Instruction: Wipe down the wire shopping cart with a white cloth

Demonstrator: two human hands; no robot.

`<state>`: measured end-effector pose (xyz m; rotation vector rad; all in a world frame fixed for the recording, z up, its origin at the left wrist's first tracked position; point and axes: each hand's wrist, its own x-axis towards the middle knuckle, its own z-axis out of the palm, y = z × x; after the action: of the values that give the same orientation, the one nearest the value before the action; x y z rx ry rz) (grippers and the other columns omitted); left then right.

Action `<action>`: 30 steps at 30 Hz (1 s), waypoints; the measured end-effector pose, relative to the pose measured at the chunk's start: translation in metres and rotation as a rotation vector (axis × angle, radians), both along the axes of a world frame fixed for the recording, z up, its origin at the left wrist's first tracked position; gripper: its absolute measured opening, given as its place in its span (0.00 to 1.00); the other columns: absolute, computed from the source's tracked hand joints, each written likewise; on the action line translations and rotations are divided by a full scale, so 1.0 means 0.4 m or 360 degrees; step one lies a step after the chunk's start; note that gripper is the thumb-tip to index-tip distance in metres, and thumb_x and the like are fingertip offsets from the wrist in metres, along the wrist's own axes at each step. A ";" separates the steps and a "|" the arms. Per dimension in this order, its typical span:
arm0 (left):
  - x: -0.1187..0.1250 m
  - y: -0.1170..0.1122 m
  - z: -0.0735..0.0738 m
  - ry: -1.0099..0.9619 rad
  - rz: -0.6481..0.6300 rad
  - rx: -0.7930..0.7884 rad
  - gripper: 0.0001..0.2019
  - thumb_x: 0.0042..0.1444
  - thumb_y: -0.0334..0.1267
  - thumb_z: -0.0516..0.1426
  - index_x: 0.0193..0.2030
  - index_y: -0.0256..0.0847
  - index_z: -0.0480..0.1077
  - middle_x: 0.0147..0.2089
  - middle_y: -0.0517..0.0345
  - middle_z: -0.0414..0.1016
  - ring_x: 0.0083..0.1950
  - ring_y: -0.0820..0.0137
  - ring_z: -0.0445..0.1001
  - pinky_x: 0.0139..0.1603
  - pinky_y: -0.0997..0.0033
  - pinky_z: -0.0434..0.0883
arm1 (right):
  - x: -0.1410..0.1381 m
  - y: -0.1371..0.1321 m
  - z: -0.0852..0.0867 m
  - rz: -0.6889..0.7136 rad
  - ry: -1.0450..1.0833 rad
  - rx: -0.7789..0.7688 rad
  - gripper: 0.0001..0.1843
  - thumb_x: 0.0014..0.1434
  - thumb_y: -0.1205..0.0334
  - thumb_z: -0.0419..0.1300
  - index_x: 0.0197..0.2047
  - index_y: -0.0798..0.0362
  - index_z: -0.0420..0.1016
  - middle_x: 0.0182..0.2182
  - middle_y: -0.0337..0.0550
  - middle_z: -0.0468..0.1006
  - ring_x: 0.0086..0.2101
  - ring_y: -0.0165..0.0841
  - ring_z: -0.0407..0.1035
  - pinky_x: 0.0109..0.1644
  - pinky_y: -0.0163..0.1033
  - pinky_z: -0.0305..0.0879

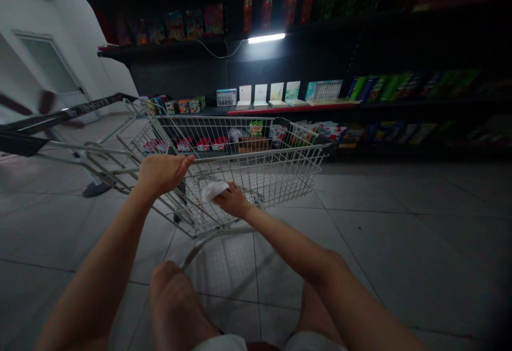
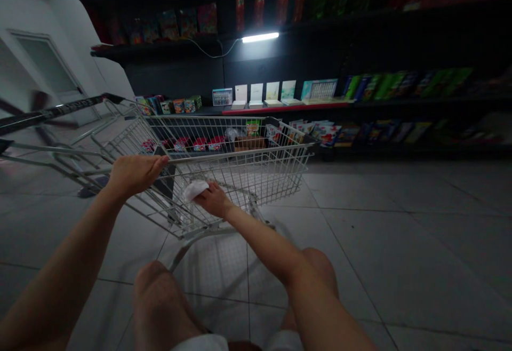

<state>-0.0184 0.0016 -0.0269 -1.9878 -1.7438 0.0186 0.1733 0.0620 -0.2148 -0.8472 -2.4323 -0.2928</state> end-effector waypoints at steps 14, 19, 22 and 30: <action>-0.005 -0.011 -0.002 0.0132 -0.0022 -0.0043 0.24 0.54 0.62 0.54 0.42 0.43 0.73 0.39 0.48 0.81 0.40 0.53 0.79 0.35 0.64 0.66 | 0.080 0.021 0.474 0.0321 0.0743 -0.0131 0.18 0.55 0.65 0.54 0.49 0.54 0.74 0.47 0.45 0.75 0.50 0.37 0.66 0.58 0.48 0.63; -0.005 -0.025 0.000 0.0119 -0.0062 -0.0021 0.24 0.56 0.59 0.54 0.47 0.42 0.73 0.40 0.46 0.81 0.41 0.51 0.80 0.35 0.62 0.67 | -0.029 0.077 0.566 0.0228 0.0291 -0.1039 0.24 0.51 0.69 0.56 0.52 0.55 0.74 0.42 0.41 0.77 0.39 0.32 0.70 0.44 0.37 0.67; -0.011 -0.032 0.001 0.0102 -0.0085 -0.0021 0.25 0.57 0.59 0.54 0.51 0.43 0.72 0.41 0.45 0.82 0.43 0.50 0.80 0.35 0.62 0.68 | -0.092 0.093 0.554 0.0334 -0.0071 -0.1563 0.21 0.50 0.69 0.56 0.48 0.54 0.76 0.37 0.41 0.78 0.32 0.28 0.70 0.34 0.33 0.65; -0.031 -0.048 0.006 0.0055 -0.0124 -0.0021 0.26 0.59 0.60 0.50 0.45 0.40 0.74 0.39 0.42 0.81 0.40 0.49 0.79 0.34 0.60 0.68 | -0.161 0.151 0.488 0.0230 -0.0286 -0.1485 0.12 0.56 0.58 0.61 0.38 0.57 0.79 0.27 0.39 0.77 0.34 0.31 0.72 0.40 0.39 0.71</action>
<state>-0.0307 -0.0176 -0.0245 -2.0509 -1.6478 0.0384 0.1088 0.1223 -0.0197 -1.0136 -2.7607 0.9275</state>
